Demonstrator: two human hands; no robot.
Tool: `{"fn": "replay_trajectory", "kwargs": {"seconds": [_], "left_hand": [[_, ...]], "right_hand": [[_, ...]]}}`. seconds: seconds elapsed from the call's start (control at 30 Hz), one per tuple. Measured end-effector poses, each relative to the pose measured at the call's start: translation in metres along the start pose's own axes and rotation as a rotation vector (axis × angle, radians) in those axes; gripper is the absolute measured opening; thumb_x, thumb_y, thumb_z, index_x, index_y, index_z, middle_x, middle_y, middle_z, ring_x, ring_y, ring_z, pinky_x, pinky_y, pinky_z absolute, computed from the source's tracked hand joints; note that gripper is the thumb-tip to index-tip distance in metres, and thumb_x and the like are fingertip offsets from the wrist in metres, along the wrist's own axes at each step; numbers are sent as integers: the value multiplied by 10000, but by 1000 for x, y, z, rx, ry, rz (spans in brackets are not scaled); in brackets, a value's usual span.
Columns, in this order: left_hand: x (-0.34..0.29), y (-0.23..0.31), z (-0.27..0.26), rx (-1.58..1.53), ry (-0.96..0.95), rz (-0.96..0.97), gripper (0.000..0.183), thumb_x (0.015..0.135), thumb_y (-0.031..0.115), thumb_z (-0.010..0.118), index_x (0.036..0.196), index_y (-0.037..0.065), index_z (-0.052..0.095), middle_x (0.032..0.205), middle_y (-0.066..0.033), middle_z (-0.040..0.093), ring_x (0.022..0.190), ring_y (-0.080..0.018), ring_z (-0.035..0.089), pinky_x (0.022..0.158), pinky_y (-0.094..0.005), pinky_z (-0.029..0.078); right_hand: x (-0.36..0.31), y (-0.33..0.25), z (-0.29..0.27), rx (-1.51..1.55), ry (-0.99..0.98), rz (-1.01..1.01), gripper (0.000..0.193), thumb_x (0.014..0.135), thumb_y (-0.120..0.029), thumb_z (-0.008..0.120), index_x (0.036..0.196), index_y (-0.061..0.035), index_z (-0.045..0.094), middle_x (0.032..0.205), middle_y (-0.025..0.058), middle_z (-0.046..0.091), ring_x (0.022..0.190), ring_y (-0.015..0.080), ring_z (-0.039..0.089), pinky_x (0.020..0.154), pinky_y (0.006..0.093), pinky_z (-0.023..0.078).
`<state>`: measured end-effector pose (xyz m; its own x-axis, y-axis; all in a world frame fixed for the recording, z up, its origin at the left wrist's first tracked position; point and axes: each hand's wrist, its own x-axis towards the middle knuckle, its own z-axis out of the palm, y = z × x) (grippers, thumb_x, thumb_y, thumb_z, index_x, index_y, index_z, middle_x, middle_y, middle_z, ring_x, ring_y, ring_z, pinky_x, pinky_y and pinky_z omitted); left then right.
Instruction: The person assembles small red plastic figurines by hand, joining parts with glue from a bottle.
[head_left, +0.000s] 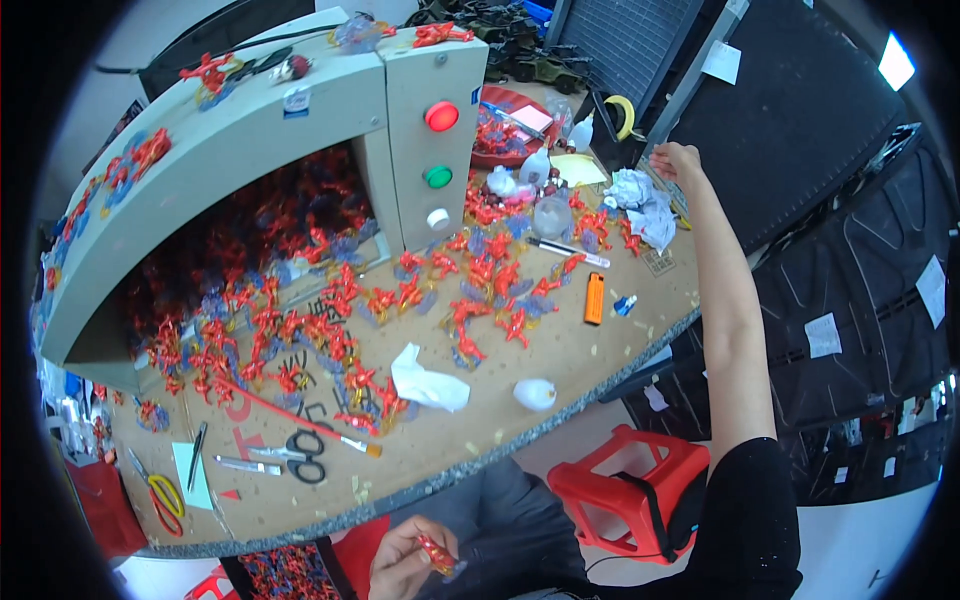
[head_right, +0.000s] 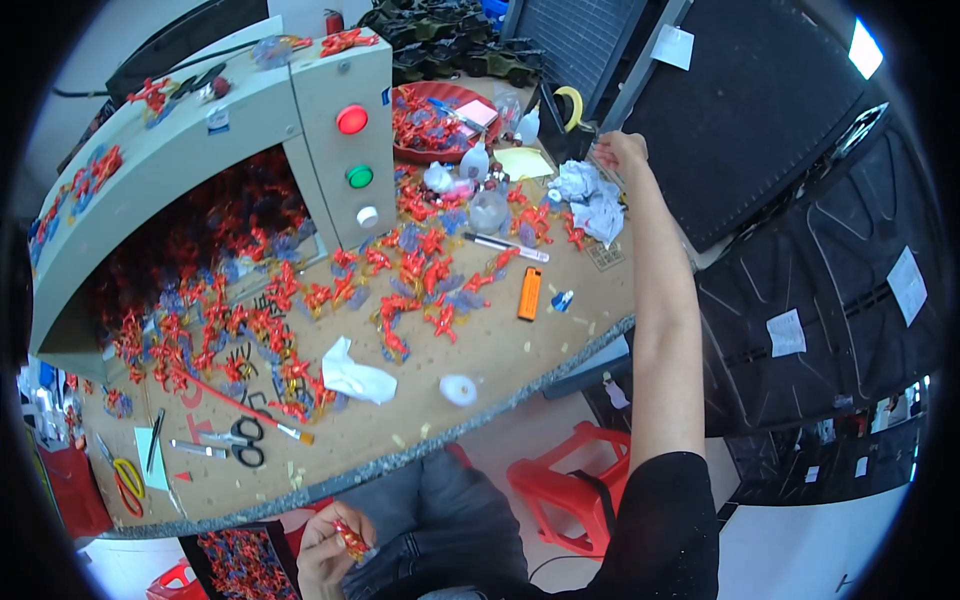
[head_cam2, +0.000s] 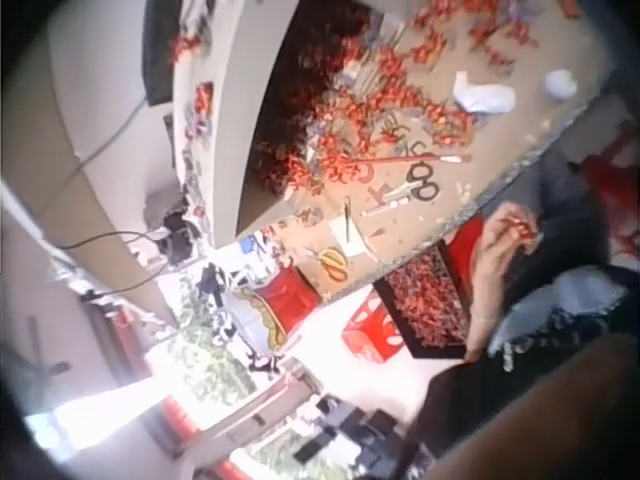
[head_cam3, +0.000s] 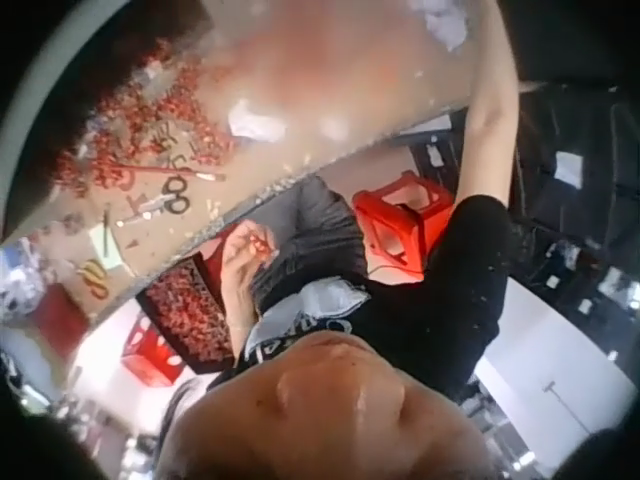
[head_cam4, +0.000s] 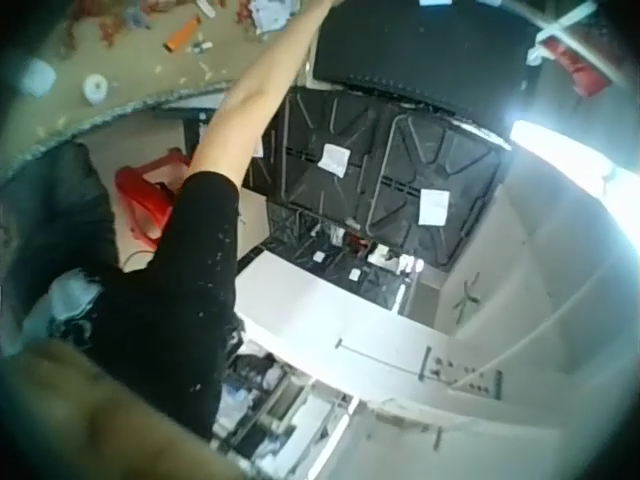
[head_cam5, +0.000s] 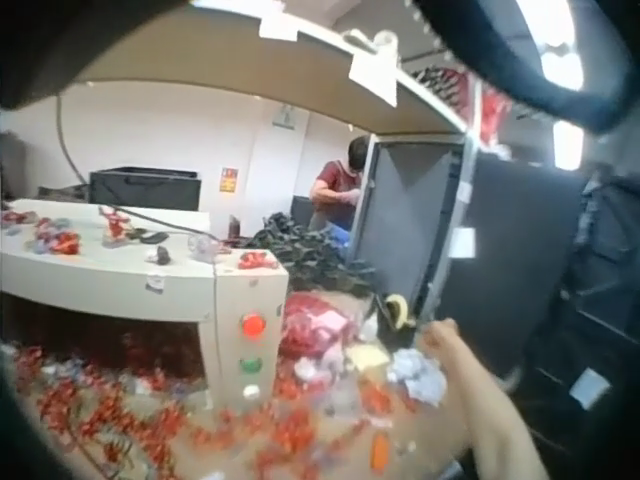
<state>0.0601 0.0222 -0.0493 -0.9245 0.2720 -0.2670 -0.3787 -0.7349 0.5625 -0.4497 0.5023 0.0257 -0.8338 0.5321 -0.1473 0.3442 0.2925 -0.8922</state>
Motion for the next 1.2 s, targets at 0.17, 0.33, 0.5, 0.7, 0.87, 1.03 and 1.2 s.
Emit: {"fn": "replay_trajectory", "kwargs": {"seconds": [0.17,0.33,0.5,0.7,0.87,1.03,1.2], "left_hand": [[23,5,8,4,33,-100,303,819,213,670,940,-4,497,843,-141,542,662,-153,531,526,-235,439],[37,9,11,26,112,-150,303,806,204,678,934,-2,497,817,-120,535,656,-129,515,539,-218,414],[48,13,4,-16,48,-176,300,810,210,670,950,2,505,834,-117,544,664,-125,511,568,-209,406],[50,24,5,17,101,-141,291,821,218,662,951,5,511,860,-104,542,695,-120,503,610,-204,392],[47,23,0,32,79,-117,292,822,227,664,942,6,515,871,-100,535,709,-115,494,628,-200,385],[44,24,0,16,119,-143,295,823,232,667,946,10,515,858,-102,534,699,-115,490,623,-203,385],[41,24,-2,15,135,-161,299,818,226,672,953,12,515,854,-97,536,696,-114,492,618,-202,387]], "right_hand": [[45,13,18,220,12,76,139,846,-138,580,888,-8,605,810,98,656,689,203,652,607,310,515],[48,9,34,227,47,105,159,850,-204,603,816,-49,593,745,62,637,665,180,642,584,291,498],[40,-1,37,160,58,149,196,824,-258,642,771,-79,585,694,27,612,612,144,613,536,263,456],[52,5,35,153,53,107,163,805,-182,605,688,-79,560,626,20,573,537,111,556,484,257,408],[58,12,34,239,-29,96,189,825,-150,530,648,-85,520,579,24,547,495,104,517,451,251,390],[50,15,37,265,-22,70,213,864,-162,509,664,-90,521,576,21,540,477,101,490,462,246,390],[42,29,38,180,-3,3,228,891,-189,513,687,-90,534,573,16,533,487,89,484,468,245,385]]}}
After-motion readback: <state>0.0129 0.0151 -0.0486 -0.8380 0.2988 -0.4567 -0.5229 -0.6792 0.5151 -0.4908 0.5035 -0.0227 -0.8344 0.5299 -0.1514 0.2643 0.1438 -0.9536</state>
